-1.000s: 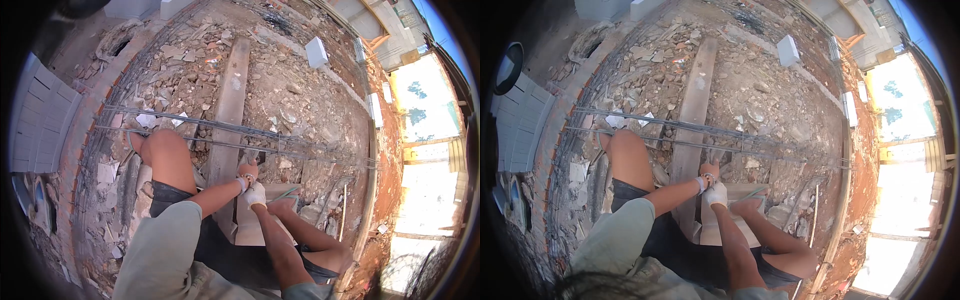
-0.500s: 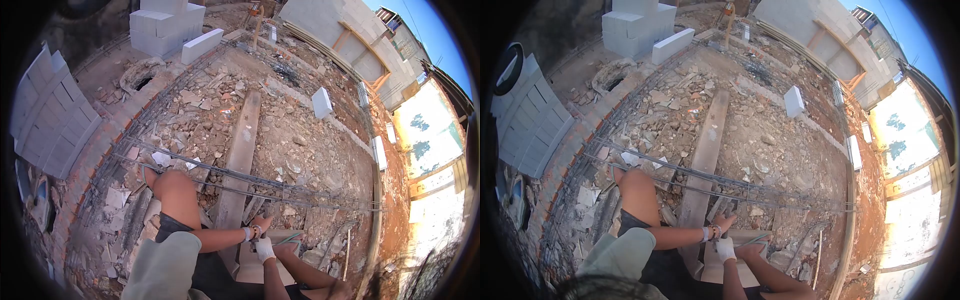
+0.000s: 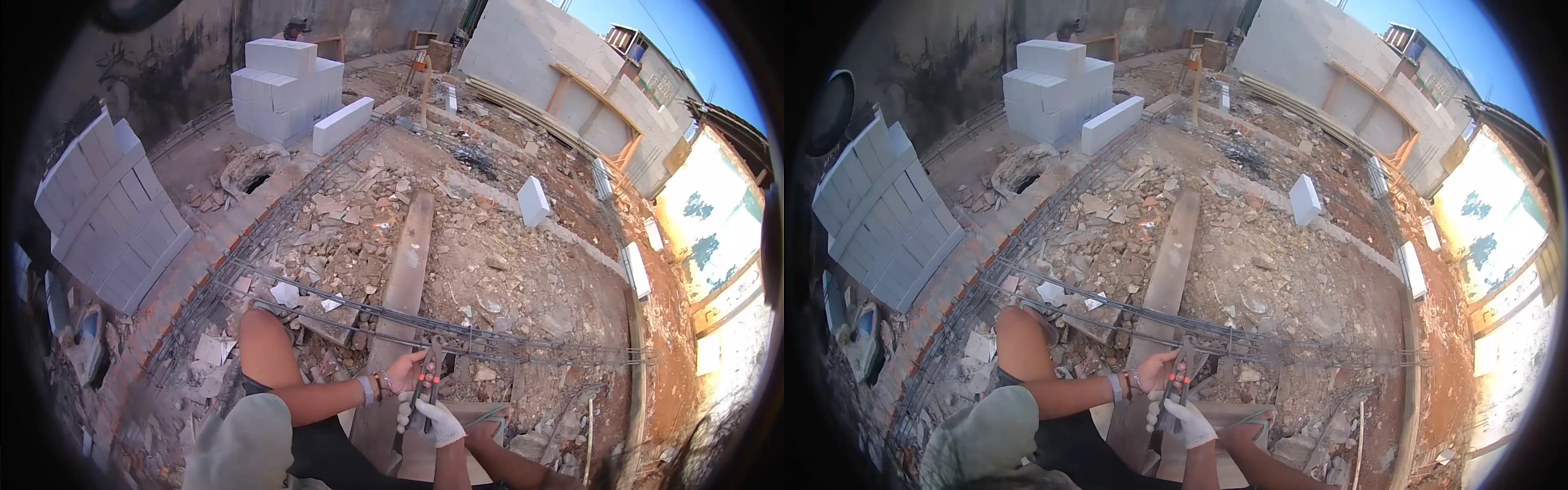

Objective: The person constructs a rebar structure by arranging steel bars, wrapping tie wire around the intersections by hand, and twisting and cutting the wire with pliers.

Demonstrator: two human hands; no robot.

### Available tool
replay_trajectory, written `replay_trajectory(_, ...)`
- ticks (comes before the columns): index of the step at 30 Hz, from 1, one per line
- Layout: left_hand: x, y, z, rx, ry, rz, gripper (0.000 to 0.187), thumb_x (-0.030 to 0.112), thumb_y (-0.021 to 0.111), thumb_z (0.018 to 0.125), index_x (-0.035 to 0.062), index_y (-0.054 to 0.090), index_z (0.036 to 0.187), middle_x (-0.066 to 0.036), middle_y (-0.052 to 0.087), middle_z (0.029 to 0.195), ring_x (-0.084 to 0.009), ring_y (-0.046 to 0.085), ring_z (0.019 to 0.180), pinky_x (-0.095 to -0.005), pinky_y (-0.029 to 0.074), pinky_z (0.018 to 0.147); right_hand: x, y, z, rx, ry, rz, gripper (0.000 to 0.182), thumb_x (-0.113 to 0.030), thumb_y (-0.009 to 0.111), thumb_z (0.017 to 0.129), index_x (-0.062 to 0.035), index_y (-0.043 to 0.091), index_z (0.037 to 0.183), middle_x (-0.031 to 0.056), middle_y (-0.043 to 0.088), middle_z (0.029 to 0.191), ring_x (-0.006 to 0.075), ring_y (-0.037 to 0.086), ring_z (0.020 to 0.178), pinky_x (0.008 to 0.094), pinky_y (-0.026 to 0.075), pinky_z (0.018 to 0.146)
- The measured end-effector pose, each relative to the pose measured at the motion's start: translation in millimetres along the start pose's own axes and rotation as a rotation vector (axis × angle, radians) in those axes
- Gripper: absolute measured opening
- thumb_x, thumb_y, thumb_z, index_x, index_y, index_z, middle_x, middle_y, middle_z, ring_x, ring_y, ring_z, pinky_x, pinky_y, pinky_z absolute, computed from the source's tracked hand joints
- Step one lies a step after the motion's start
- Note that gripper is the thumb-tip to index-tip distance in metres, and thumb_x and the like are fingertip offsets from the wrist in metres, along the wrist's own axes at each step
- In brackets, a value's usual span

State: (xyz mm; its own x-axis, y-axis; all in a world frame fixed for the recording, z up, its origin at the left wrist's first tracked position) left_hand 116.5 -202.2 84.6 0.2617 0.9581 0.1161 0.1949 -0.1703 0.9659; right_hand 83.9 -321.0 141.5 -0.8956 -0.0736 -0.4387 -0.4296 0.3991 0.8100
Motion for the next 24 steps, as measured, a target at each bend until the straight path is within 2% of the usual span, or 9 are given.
replay_trajectory(1, 4.0, 1.3, 0.0, 0.020, -0.003, 0.017, 0.032, 0.043, 0.045, 0.103, 0.0121, 0.054, 0.102, 0.002, 0.052, 0.082, -0.0155, 0.053, 0.074, -0.0329, 0.047, 0.067, -1.3, -2.8, 0.2, -0.061, 0.031, -0.016, 0.047, -0.021, 0.063, 0.094, 0.0028, 0.049, 0.132, 0.0127, 0.064, 0.104, 0.0293, 0.065, 0.096, 0.0498, 0.053, 0.086)
replay_trajectory(4, 5.1, 0.3, 1.3, 0.087, -0.021, 0.038, 0.026, 0.037, 0.053, 0.101, 0.0122, 0.058, 0.105, 0.004, 0.060, 0.088, -0.0123, 0.056, 0.077, -0.0310, 0.049, 0.068, -3.9, 11.0, -7.4, -0.008, 0.031, -0.100, 0.052, -0.018, 0.063, 0.094, 0.0033, 0.044, 0.138, 0.0138, 0.063, 0.111, 0.0300, 0.065, 0.101, 0.0506, 0.054, 0.088)
replay_trajectory(7, 28.5, -24.9, 14.2, 0.176, 0.202, 0.227, 0.024, 0.033, 0.061, 0.098, 0.0110, 0.060, 0.108, 0.003, 0.064, 0.093, -0.0084, 0.058, 0.078, -0.0273, 0.050, 0.066, 0.9, 19.5, -12.6, -0.037, 0.062, -0.139, 0.058, -0.014, 0.064, 0.093, 0.0035, 0.040, 0.142, 0.0132, 0.063, 0.112, 0.0284, 0.065, 0.101, 0.0482, 0.054, 0.090)
replay_trajectory(10, 92.0, -23.2, 5.0, 0.539, 0.566, 0.698, 0.027, 0.032, 0.067, 0.095, 0.0057, 0.062, 0.101, 0.001, 0.069, 0.084, -0.0074, 0.062, 0.067, -0.0233, 0.049, 0.055, 9.8, 10.9, -12.4, -0.018, 0.056, -0.217, 0.059, -0.014, 0.066, 0.092, 0.0029, 0.041, 0.142, 0.0131, 0.063, 0.111, 0.0269, 0.066, 0.099, 0.0482, 0.056, 0.088)
replay_trajectory(13, 168.5, -9.5, -29.6, 0.747, 1.111, 0.979, 0.032, 0.029, 0.067, 0.094, -0.0012, 0.062, 0.103, -0.003, 0.069, 0.080, -0.0077, 0.062, 0.067, -0.0250, 0.049, 0.059, 22.1, -27.3, -0.2, 0.260, 0.158, -0.566, 0.045, -0.018, 0.065, 0.092, 0.0003, 0.049, 0.130, 0.0128, 0.065, 0.106, 0.0263, 0.068, 0.097, 0.0416, 0.056, 0.084)
replay_trajectory(15, 201.5, 8.5, -53.5, 0.826, 1.235, 1.093, 0.034, 0.028, 0.066, 0.096, -0.0035, 0.062, 0.109, -0.003, 0.069, 0.081, -0.0083, 0.061, 0.070, -0.0254, 0.049, 0.062, 27.6, -35.2, 4.3, 0.557, 0.201, -0.967, 0.044, -0.026, 0.065, 0.090, 0.0004, 0.052, 0.122, 0.0166, 0.067, 0.104, 0.0315, 0.068, 0.098, 0.0428, 0.054, 0.085)
replay_trajectory(17, 210.6, 36.3, -72.7, 0.719, 1.257, 1.031, 0.032, 0.026, 0.064, 0.097, -0.0024, 0.062, 0.111, -0.004, 0.070, 0.082, -0.0074, 0.061, 0.070, -0.0245, 0.048, 0.061, 16.6, -1.4, 5.7, 0.966, 0.164, -1.496, 0.049, -0.037, 0.067, 0.086, 0.0013, 0.055, 0.114, 0.0210, 0.069, 0.099, 0.0389, 0.067, 0.100, 0.0466, 0.052, 0.085)
replay_trajectory(20, 212.2, 56.4, -79.1, 0.601, 1.241, 1.038, 0.031, 0.022, 0.061, 0.098, -0.0010, 0.059, 0.119, -0.004, 0.070, 0.085, -0.0071, 0.061, 0.069, -0.0240, 0.049, 0.060, 45.4, -21.5, 9.4, 1.120, 0.176, -1.494, 0.060, -0.045, 0.067, 0.080, 0.0034, 0.054, 0.113, 0.0278, 0.066, 0.104, 0.0463, 0.064, 0.102, 0.0504, 0.049, 0.090)
replay_trajectory(24, 201.2, 75.0, -81.2, 0.475, 1.190, 1.066, 0.038, 0.019, 0.058, 0.100, 0.0002, 0.049, 0.132, -0.006, 0.072, 0.087, -0.0075, 0.062, 0.069, -0.0238, 0.050, 0.060, 68.4, -25.6, 12.4, 0.927, 0.335, -1.683, 0.061, -0.042, 0.066, 0.081, 0.0051, 0.048, 0.117, 0.0281, 0.064, 0.111, 0.0436, 0.065, 0.101, 0.0497, 0.050, 0.090)
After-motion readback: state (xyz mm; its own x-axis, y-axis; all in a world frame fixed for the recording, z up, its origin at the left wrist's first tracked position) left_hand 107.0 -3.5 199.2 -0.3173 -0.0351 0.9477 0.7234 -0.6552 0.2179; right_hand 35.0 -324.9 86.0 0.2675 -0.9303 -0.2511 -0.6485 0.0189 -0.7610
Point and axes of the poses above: each hand's wrist, its own z-axis towards the middle knuckle, its own y-axis out of the palm, x = y × z, the point moved 5 cm from there along z, towards the middle knuckle
